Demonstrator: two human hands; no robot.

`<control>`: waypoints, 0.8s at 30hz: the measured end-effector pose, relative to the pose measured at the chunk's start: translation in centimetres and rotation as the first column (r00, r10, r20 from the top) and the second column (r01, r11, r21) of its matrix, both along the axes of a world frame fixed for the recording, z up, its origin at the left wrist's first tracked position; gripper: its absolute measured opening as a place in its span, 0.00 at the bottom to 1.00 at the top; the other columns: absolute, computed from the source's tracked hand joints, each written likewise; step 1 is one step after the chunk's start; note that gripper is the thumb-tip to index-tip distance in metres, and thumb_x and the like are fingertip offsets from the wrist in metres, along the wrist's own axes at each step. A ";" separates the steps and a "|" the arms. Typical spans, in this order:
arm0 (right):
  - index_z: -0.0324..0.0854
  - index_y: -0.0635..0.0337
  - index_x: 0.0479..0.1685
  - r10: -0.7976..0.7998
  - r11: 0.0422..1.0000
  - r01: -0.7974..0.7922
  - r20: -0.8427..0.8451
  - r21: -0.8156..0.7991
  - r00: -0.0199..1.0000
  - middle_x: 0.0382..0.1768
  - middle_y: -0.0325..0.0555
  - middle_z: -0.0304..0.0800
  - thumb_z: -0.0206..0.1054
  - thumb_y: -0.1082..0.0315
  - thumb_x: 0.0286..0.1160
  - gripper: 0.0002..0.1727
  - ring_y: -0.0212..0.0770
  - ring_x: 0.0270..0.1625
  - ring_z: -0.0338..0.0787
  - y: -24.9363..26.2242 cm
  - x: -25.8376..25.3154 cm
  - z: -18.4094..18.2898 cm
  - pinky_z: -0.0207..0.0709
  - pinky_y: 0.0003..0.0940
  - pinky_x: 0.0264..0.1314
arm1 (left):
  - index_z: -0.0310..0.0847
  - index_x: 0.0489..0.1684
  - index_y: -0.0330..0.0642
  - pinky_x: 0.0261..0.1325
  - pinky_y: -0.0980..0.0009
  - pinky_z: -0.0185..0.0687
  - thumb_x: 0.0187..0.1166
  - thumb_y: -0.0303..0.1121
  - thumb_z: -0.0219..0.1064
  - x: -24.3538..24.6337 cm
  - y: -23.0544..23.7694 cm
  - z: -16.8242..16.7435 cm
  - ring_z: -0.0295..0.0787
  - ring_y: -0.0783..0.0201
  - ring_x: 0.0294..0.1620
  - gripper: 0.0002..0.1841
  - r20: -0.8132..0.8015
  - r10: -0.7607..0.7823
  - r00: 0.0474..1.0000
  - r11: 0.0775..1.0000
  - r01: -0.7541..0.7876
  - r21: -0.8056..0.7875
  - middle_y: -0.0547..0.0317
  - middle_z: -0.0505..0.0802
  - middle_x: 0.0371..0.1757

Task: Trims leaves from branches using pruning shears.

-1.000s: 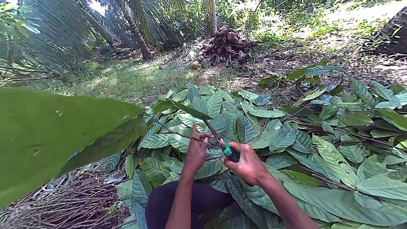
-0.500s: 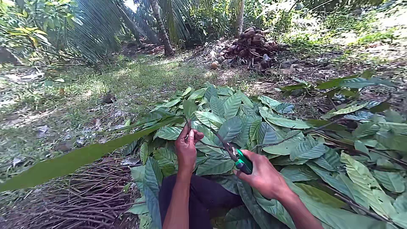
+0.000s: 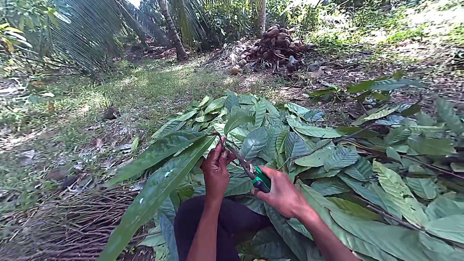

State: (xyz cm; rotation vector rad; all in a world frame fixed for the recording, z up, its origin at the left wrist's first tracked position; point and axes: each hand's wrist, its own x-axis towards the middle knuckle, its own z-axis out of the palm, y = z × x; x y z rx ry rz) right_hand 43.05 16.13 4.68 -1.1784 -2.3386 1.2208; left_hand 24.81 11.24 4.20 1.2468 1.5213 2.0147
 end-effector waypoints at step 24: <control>0.84 0.53 0.53 0.124 0.970 -0.158 -0.182 -0.186 0.975 0.34 0.32 0.85 0.75 0.48 0.57 0.26 0.28 0.35 0.84 -0.3 2.2 1.0 0.78 0.31 0.41 | 0.77 0.68 0.21 0.55 0.74 0.91 0.83 0.18 0.55 0.3 -0.5 -0.1 0.93 0.75 0.43 0.17 -0.095 -0.088 0.992 0.996 0.088 -0.006 0.55 0.94 0.49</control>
